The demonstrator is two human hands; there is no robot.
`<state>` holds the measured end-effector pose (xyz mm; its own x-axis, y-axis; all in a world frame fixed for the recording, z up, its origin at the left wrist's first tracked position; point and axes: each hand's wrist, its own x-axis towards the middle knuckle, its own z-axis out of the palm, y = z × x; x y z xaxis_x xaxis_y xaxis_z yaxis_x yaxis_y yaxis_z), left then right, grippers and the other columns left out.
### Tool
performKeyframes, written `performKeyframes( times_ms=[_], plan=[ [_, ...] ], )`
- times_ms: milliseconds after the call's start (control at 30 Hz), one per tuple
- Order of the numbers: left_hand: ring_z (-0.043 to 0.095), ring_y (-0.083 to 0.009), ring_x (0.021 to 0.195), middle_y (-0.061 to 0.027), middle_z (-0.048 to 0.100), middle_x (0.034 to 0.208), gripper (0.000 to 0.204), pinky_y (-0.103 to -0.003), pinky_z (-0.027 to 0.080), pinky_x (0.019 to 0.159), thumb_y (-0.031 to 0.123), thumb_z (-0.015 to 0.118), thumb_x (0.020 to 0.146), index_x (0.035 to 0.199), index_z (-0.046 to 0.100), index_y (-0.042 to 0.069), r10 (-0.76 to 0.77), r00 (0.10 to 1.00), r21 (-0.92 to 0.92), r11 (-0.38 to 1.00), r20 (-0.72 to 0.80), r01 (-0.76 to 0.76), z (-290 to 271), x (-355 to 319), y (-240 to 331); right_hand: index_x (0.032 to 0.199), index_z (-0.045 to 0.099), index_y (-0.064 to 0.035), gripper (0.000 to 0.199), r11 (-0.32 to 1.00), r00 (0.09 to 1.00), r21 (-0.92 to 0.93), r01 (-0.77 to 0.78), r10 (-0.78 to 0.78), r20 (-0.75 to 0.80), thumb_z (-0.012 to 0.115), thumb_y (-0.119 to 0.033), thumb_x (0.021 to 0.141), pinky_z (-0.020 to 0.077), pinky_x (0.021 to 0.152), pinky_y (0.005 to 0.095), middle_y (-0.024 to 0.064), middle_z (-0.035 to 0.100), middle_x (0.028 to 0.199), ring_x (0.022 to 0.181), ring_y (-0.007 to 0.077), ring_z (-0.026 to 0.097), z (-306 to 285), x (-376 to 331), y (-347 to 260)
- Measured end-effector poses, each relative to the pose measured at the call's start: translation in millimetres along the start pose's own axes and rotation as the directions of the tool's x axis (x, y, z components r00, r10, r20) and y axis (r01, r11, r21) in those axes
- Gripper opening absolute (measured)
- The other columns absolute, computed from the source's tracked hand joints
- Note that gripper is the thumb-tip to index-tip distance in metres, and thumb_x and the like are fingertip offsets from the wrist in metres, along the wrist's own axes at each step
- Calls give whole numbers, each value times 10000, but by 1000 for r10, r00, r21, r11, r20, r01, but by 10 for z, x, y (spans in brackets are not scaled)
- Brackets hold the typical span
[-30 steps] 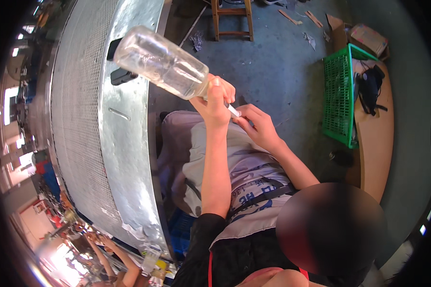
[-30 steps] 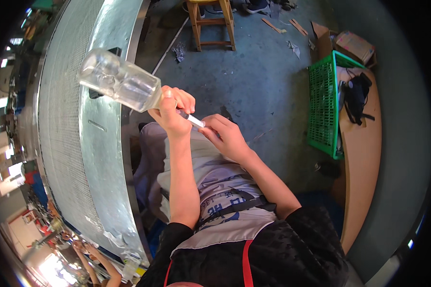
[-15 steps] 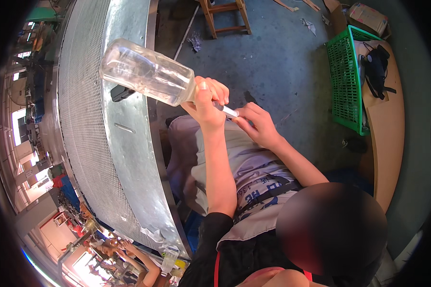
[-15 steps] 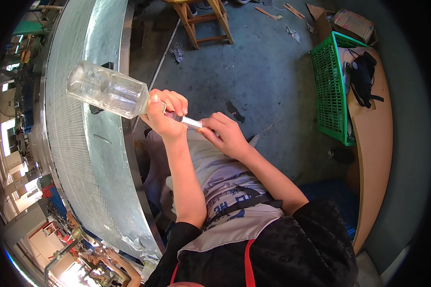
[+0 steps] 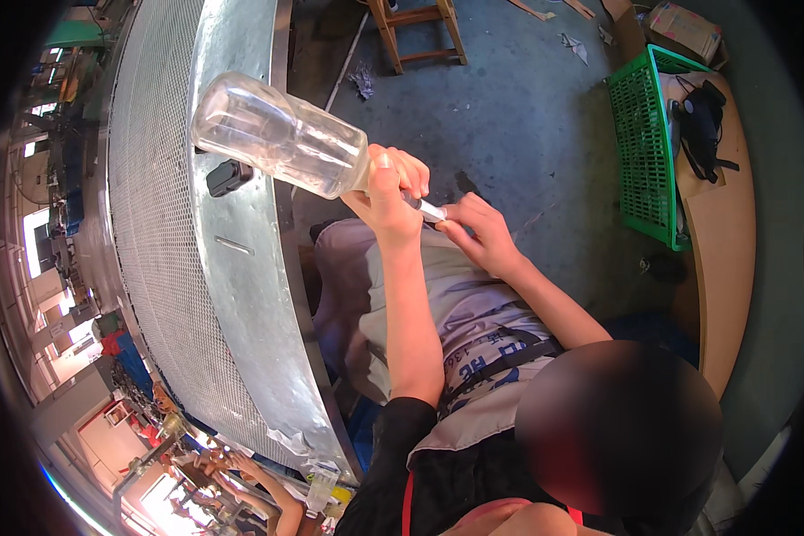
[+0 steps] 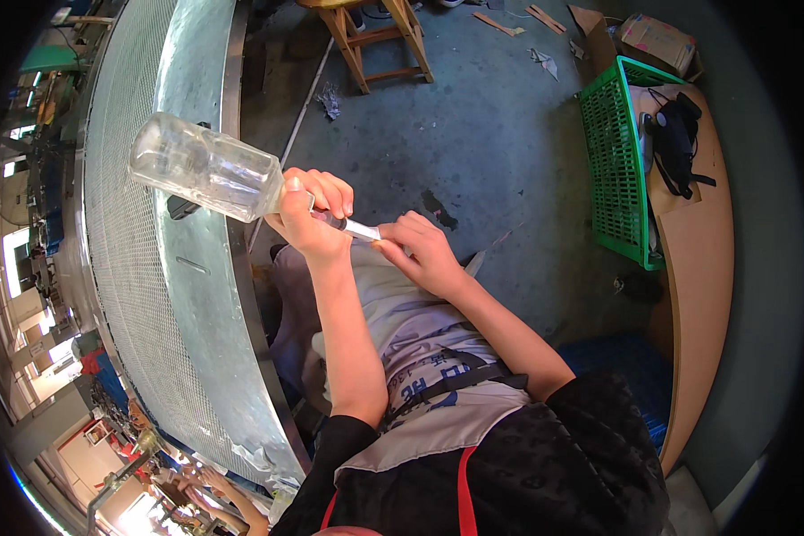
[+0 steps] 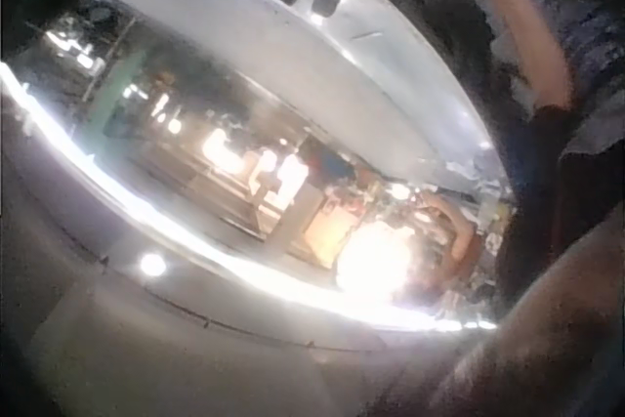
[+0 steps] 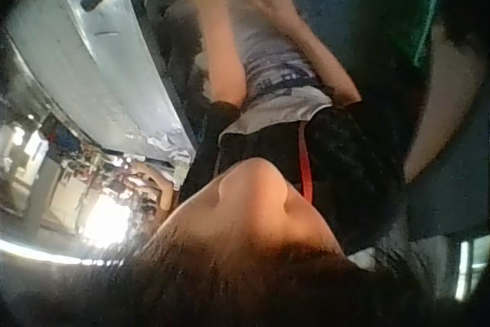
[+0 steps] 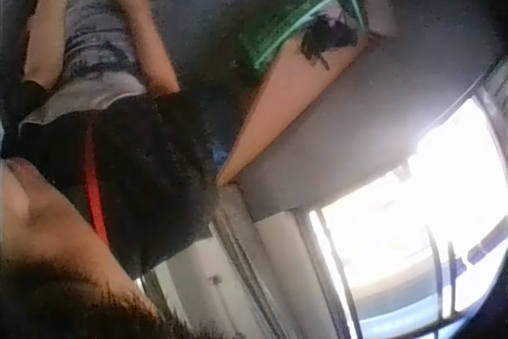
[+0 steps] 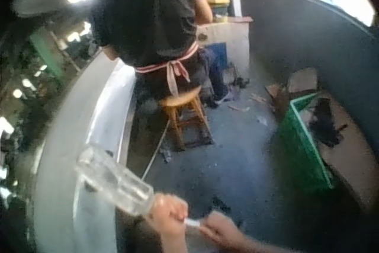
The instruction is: The recorder prepares a liquid adhesive using a syringe and a bottle before applying it to a shoe component.
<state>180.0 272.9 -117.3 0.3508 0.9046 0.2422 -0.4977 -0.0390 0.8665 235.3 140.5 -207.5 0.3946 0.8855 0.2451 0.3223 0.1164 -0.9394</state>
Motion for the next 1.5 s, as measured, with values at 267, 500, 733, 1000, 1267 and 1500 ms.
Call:
performKeyframes(
  times_ms=[267, 500, 733, 1000, 1267, 1500],
  plan=[
    [364, -126, 381, -21, 361, 474, 348, -280, 361, 378, 123, 514, 884, 574, 367, 68, 22, 1000, -22, 1000, 6, -21, -14, -7, -6, 1001, 686, -40, 153, 1000, 1000, 6, -21, 21, -6, 687, -146, 890, 401, 690, 331, 60, 536, 724, 695, 216, 487, 31, -79, 81],
    [368, -122, 386, -23, 374, 483, 333, -284, 368, 382, 111, 516, 888, 589, 376, 66, 3, 1000, -33, 999, 7, -3, -6, 0, -6, 1005, 687, -39, 156, 999, 999, 22, -37, 37, 4, 687, -145, 891, 402, 693, 333, 58, 554, 741, 697, 216, 485, 33, -107, 118],
    [370, -129, 384, -28, 374, 477, 315, -286, 361, 390, 116, 526, 886, 610, 382, 62, 3, 1000, -42, 999, 2, -3, -12, 13, -40, 1008, 688, -40, 154, 998, 999, 26, -51, 51, 5, 683, -143, 893, 403, 694, 329, 57, 565, 750, 709, 216, 488, 42, -129, 177],
    [377, -130, 385, -30, 379, 471, 315, -287, 358, 400, 129, 537, 878, 611, 382, 64, -15, 1000, -17, 1000, -4, 15, -44, 2, -128, 1008, 692, -48, 143, 996, 997, 29, -79, 79, 7, 672, -132, 895, 404, 688, 326, 49, 588, 767, 718, 211, 484, 29, -165, 221],
    [377, -126, 387, -29, 379, 468, 316, -284, 359, 399, 127, 531, 875, 604, 381, 64, -18, 1000, -9, 1000, -6, 18, -37, 13, -119, 1011, 696, -53, 141, 995, 996, 42, -86, 85, 9, 670, -125, 893, 401, 687, 322, 43, 588, 769, 724, 205, 481, 31, -176, 251],
    [374, -129, 382, -26, 378, 467, 313, -284, 362, 397, 116, 520, 869, 596, 374, 70, -24, 1000, -9, 1000, -14, 24, -27, 21, -108, 1013, 695, -50, 143, 995, 996, 39, -93, 93, 12, 667, -122, 893, 400, 683, 323, 45, 595, 776, 720, 207, 477, 35, -193, 281]
  ],
)
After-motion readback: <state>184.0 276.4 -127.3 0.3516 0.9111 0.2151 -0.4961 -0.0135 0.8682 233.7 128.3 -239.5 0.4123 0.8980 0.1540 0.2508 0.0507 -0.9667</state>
